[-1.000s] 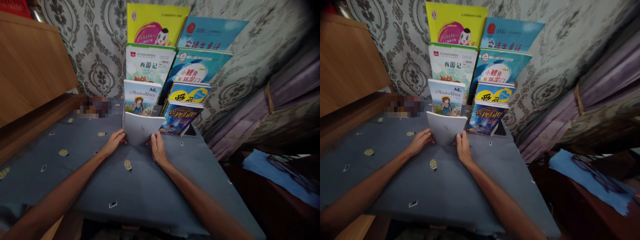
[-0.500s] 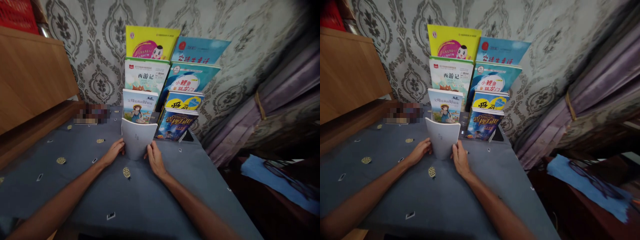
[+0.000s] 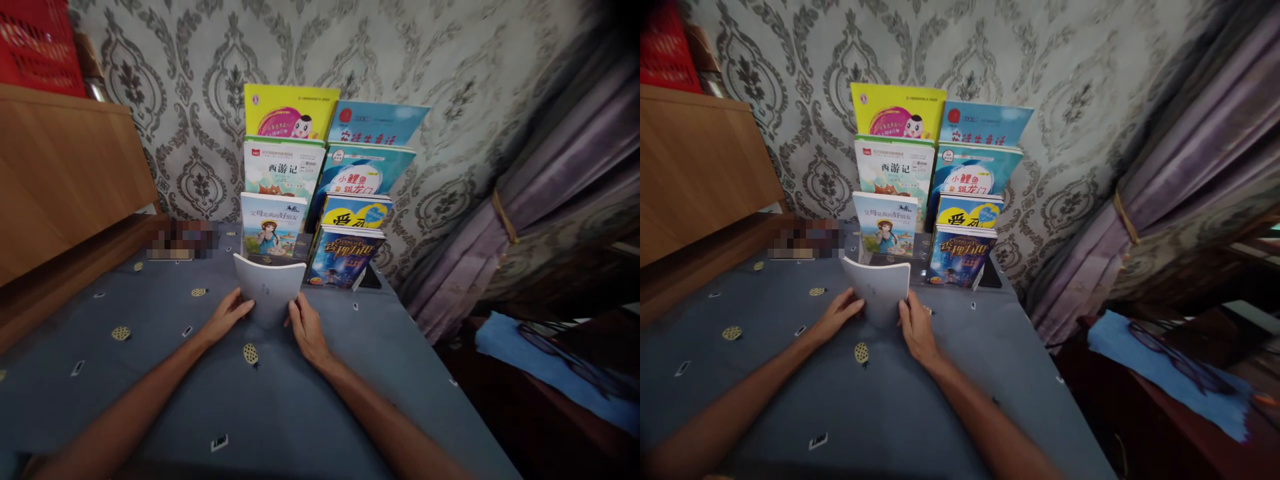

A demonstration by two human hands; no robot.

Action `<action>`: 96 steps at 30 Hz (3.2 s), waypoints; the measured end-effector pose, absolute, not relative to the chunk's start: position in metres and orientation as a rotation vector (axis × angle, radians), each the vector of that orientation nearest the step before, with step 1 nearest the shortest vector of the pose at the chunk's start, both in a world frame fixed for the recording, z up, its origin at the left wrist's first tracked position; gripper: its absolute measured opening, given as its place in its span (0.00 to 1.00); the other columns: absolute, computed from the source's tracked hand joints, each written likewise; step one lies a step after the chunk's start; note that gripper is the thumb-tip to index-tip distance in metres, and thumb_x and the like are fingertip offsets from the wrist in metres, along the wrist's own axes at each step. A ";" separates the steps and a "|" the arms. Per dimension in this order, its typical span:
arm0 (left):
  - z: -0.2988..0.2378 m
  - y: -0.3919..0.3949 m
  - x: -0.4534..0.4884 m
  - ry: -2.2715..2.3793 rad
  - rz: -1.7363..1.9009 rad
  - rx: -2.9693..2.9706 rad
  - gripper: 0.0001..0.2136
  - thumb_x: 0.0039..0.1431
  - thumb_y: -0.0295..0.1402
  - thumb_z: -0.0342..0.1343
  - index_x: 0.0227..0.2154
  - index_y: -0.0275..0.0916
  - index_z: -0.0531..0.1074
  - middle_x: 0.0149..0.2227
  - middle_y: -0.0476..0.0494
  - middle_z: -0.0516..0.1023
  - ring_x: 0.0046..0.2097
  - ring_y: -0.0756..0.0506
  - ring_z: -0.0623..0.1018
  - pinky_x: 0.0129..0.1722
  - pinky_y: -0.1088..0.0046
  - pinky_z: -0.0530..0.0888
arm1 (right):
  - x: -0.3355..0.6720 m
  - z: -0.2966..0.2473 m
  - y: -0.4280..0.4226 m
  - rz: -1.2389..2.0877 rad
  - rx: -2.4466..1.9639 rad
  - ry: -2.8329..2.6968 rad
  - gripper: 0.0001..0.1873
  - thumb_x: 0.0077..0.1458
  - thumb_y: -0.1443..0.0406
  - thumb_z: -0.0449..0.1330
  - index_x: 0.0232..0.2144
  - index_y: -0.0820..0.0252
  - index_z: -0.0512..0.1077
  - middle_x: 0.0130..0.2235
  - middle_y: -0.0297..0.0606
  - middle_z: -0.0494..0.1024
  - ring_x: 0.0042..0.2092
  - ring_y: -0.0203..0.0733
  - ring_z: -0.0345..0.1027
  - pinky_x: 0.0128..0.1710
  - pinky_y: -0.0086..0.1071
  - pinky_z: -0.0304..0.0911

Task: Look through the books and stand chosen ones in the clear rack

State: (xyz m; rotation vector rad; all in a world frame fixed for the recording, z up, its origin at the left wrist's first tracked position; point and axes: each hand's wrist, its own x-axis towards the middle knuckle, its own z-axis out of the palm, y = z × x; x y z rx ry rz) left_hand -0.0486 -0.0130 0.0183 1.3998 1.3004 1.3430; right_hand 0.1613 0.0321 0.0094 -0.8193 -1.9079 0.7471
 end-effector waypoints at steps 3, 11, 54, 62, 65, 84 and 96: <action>0.015 -0.013 -0.045 1.241 1.396 1.388 0.24 0.51 0.50 0.61 0.45 0.38 0.73 0.37 0.43 0.78 0.43 0.41 0.76 0.41 0.67 0.73 | 0.163 0.012 0.030 0.699 -0.781 -1.925 0.13 0.68 0.59 0.44 0.40 0.55 0.66 0.25 0.30 0.69 0.28 0.40 0.68 0.34 0.32 0.64; 0.013 -0.016 -0.039 1.307 1.410 1.412 0.27 0.47 0.49 0.65 0.46 0.36 0.71 0.45 0.40 0.78 0.46 0.40 0.76 0.47 0.63 0.73 | 0.164 0.013 0.031 0.548 -0.742 -1.952 0.14 0.68 0.60 0.44 0.43 0.54 0.69 0.35 0.39 0.74 0.39 0.45 0.69 0.41 0.38 0.66; 0.145 0.105 -0.081 1.577 1.706 1.712 0.29 0.59 0.65 0.39 0.31 0.40 0.64 0.32 0.46 0.67 0.29 0.47 0.74 0.33 0.68 0.72 | 0.131 0.144 0.138 0.202 -0.677 -2.001 0.11 0.68 0.58 0.41 0.39 0.54 0.59 0.32 0.37 0.67 0.36 0.45 0.63 0.41 0.39 0.62; 0.142 0.107 -0.078 1.718 1.761 1.883 0.21 0.64 0.54 0.44 0.28 0.41 0.61 0.25 0.50 0.63 0.29 0.47 0.71 0.32 0.71 0.68 | 0.131 0.131 0.156 0.249 -0.754 -1.982 0.09 0.67 0.59 0.42 0.36 0.53 0.57 0.30 0.35 0.67 0.35 0.44 0.63 0.39 0.37 0.61; 0.148 0.104 -0.084 1.840 1.755 1.991 0.17 0.64 0.47 0.47 0.25 0.42 0.57 0.24 0.52 0.61 0.29 0.48 0.67 0.33 0.72 0.66 | 0.129 0.128 0.157 0.271 -0.775 -1.994 0.09 0.67 0.59 0.42 0.35 0.53 0.57 0.29 0.35 0.67 0.34 0.44 0.64 0.38 0.36 0.61; 0.136 0.109 -0.092 2.345 1.350 2.071 0.10 0.66 0.37 0.44 0.33 0.40 0.67 0.31 0.42 0.76 0.37 0.41 0.75 0.38 0.70 0.65 | 0.120 0.104 0.166 0.236 -1.060 -2.004 0.07 0.64 0.63 0.48 0.38 0.57 0.64 0.40 0.45 0.72 0.42 0.47 0.68 0.45 0.39 0.62; 0.141 0.098 -0.076 2.591 0.942 2.080 0.14 0.70 0.39 0.42 0.46 0.37 0.67 0.37 0.34 0.80 0.40 0.36 0.81 0.37 0.67 0.69 | 0.116 0.095 0.156 0.328 -1.106 -1.889 0.16 0.60 0.67 0.52 0.50 0.60 0.60 0.47 0.50 0.76 0.47 0.50 0.72 0.48 0.41 0.66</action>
